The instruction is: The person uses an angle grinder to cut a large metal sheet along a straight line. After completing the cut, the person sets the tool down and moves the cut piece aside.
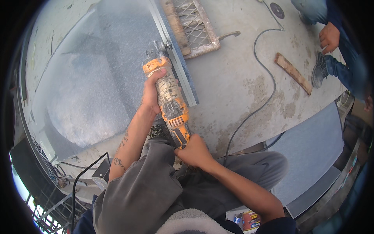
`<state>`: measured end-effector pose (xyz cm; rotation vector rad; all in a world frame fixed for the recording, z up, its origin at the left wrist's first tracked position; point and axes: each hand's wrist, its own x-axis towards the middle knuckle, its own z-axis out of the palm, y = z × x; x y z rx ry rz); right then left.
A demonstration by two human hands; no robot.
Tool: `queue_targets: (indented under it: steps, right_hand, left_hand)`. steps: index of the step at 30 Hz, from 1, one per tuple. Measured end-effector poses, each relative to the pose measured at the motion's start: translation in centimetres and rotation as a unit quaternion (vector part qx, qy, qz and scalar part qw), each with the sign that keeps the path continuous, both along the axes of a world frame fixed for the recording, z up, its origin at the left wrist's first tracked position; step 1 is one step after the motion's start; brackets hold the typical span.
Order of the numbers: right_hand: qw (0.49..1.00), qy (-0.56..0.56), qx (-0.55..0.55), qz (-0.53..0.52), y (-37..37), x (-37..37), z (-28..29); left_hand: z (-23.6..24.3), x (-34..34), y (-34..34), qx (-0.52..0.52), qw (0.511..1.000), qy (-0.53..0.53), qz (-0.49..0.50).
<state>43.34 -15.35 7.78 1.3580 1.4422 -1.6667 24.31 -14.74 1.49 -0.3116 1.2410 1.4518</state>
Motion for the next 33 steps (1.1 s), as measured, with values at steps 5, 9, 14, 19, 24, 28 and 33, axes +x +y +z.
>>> queue_targets:
  steps: [5,9,14,19,24,28,33]
  right_hand:
    - [0.999,0.001,-0.036,-0.020,1.5,-2.5,-0.9]
    - [1.000,0.008,-0.001,-0.002,0.0,-0.2,-0.3]
    - [1.000,-0.005,0.026,0.002,-1.8,1.9,-0.3]
    - [0.999,-0.001,-0.042,-0.010,1.0,-0.9,-1.4]
    - [1.000,-0.008,-0.019,-0.005,1.0,-1.3,-1.1]
    - [0.999,0.008,0.034,0.020,-1.4,1.5,0.0]
    - [1.000,-0.013,-0.024,-0.004,-0.6,1.1,-0.9]
  left_hand:
    - [-0.5,-3.2,1.9,0.008,0.999,0.023,-0.027]
    - [-0.2,-0.4,0.1,0.003,1.000,0.002,0.003]
    - [-0.2,1.7,-1.6,-0.003,1.000,-0.015,0.010]
    - [-0.7,-1.5,1.1,0.007,1.000,0.014,-0.006]
    - [-0.7,-1.8,1.0,-0.002,1.000,0.003,-0.012]
    - [-0.1,1.3,-1.2,-0.007,1.000,-0.002,-0.001]
    - [-0.1,0.7,-0.5,0.003,1.000,0.000,-0.003]
